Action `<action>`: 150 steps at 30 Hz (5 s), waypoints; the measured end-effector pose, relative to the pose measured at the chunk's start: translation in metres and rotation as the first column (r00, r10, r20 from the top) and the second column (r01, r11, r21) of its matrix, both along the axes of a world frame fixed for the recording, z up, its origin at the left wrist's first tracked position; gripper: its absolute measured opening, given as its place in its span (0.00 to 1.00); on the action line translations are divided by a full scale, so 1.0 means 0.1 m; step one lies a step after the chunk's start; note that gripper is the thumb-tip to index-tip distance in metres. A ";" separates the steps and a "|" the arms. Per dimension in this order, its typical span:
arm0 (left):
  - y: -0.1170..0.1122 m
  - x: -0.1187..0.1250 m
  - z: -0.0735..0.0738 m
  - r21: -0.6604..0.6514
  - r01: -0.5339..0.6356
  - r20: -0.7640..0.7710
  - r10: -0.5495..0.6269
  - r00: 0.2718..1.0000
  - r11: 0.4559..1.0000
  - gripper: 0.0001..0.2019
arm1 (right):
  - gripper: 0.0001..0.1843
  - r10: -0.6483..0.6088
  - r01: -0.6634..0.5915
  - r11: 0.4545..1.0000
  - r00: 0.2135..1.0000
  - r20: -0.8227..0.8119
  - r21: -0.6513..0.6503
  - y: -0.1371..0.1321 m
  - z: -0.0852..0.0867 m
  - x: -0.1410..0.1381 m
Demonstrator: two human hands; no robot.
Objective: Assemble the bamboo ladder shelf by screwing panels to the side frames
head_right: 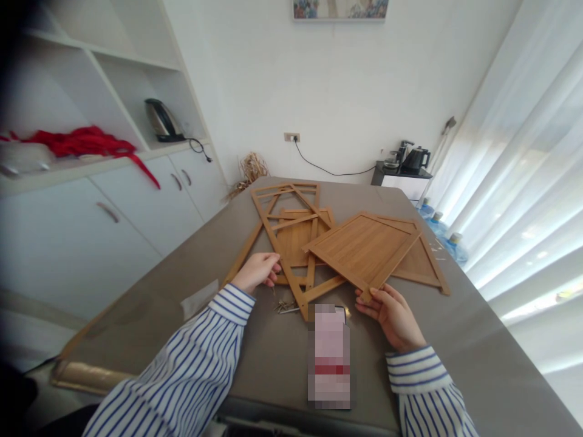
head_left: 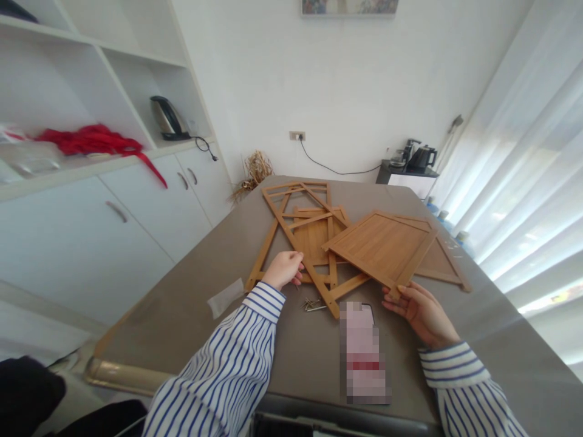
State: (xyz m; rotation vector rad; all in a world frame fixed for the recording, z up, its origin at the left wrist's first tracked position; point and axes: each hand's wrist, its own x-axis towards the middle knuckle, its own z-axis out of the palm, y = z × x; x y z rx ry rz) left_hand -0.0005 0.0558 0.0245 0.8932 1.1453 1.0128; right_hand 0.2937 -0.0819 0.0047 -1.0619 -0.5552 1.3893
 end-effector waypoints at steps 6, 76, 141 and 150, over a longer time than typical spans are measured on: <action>-0.13 -0.10 0.07 0.233 0.038 -0.181 0.005 0.983 0.972 0.04 | 0.17 -0.007 0.007 1.000 1.000 0.000 -0.002 0.00 -0.02 0.01; -1.04 0.34 -0.13 -0.036 0.171 -0.152 -0.174 0.973 0.985 0.02 | 0.14 0.010 -0.009 1.000 0.998 0.069 -0.003 -0.03 0.04 -0.05; -1.09 0.62 -0.02 -0.022 0.477 0.462 -0.414 0.784 0.878 0.15 | 0.10 -0.150 0.158 0.976 0.987 -0.065 0.150 -0.08 0.09 -0.08; -1.12 0.58 -0.07 -0.058 0.476 0.351 -0.429 0.833 0.877 0.14 | 0.10 -0.144 0.147 0.983 0.989 -0.034 0.110 -0.08 0.11 -0.08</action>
